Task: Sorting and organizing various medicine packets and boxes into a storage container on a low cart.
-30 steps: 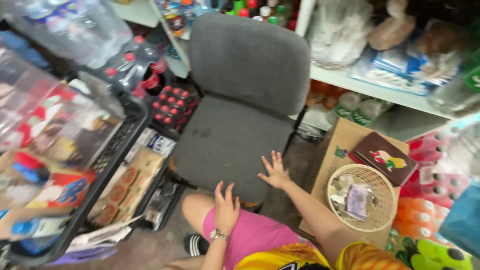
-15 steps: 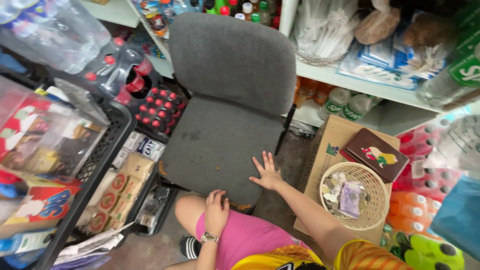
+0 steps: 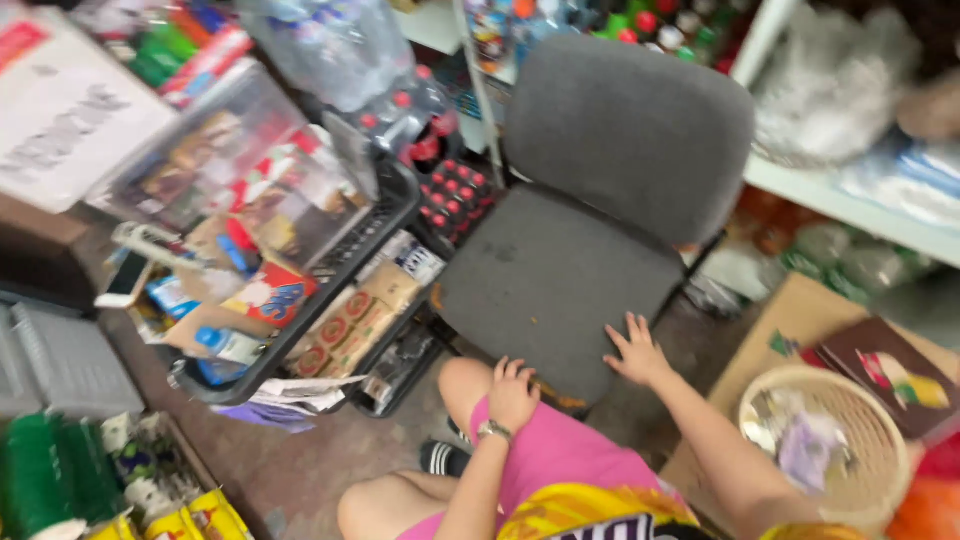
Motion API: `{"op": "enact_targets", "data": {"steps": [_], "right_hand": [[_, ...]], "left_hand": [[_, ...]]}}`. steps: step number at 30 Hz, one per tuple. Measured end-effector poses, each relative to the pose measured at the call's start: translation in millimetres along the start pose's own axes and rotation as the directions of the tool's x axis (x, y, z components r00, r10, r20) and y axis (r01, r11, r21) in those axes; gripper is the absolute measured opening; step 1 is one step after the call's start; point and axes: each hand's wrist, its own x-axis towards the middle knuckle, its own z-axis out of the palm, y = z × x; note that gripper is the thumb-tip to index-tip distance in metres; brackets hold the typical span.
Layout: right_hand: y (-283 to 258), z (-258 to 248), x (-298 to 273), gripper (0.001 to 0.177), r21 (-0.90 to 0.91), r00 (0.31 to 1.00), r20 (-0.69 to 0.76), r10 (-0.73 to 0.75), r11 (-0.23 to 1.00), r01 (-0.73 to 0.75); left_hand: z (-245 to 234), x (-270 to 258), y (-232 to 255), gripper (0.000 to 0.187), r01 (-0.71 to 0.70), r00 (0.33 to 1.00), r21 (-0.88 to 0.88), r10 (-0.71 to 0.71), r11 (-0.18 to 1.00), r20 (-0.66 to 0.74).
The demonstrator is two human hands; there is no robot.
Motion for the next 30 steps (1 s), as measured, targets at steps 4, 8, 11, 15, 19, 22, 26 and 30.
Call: {"op": "enact_targets", "data": {"steps": [4, 8, 11, 15, 19, 22, 26, 30], "right_hand": [[20, -35, -54, 0.034, -0.050, 0.975, -0.220, -0.029, 0.999, 0.018], [95, -47, -126, 0.017, 0.009, 0.796, -0.571, 0.203, 0.970, -0.241], [173, -30, -184, 0.020, 0.216, 0.567, -0.671, 0.477, 0.858, -0.466], [222, -21, -246, 0.019, 0.553, 0.124, -0.744, 0.657, 0.709, -0.437], [188, -35, -241, 0.024, 0.416, 0.112, -0.875, 0.472, 0.849, -0.327], [134, -47, -192, 0.029, 0.295, 0.346, -0.862, 0.371, 0.922, -0.253], [24, -55, -102, 0.043, 0.021, 0.542, -0.835, -0.099, 0.977, 0.211], [-97, -27, -46, 0.060, -0.243, 0.643, -0.576, -0.505, 0.857, 0.455]], "left_hand": [[45, -5, -32, 0.043, -0.017, 0.992, 0.116, 0.003, 0.993, 0.122], [15, -7, -26, 0.051, 0.096, 0.957, 0.160, -0.135, 0.982, 0.257], [-11, -16, -11, 0.052, 0.127, 0.948, 0.188, -0.175, 0.974, 0.266], [-38, -25, 6, 0.050, 0.156, 0.950, 0.170, -0.195, 0.973, 0.245], [-35, -19, 5, 0.051, 0.122, 0.978, -0.008, -0.119, 0.992, 0.174], [-22, -15, 4, 0.047, 0.129, 0.983, 0.016, -0.130, 0.992, 0.133], [-3, -14, 3, 0.044, 0.070, 0.997, 0.005, -0.070, 0.998, 0.017], [-7, -15, 4, 0.034, -0.022, 1.000, -0.140, 0.020, 0.990, -0.015]]}}
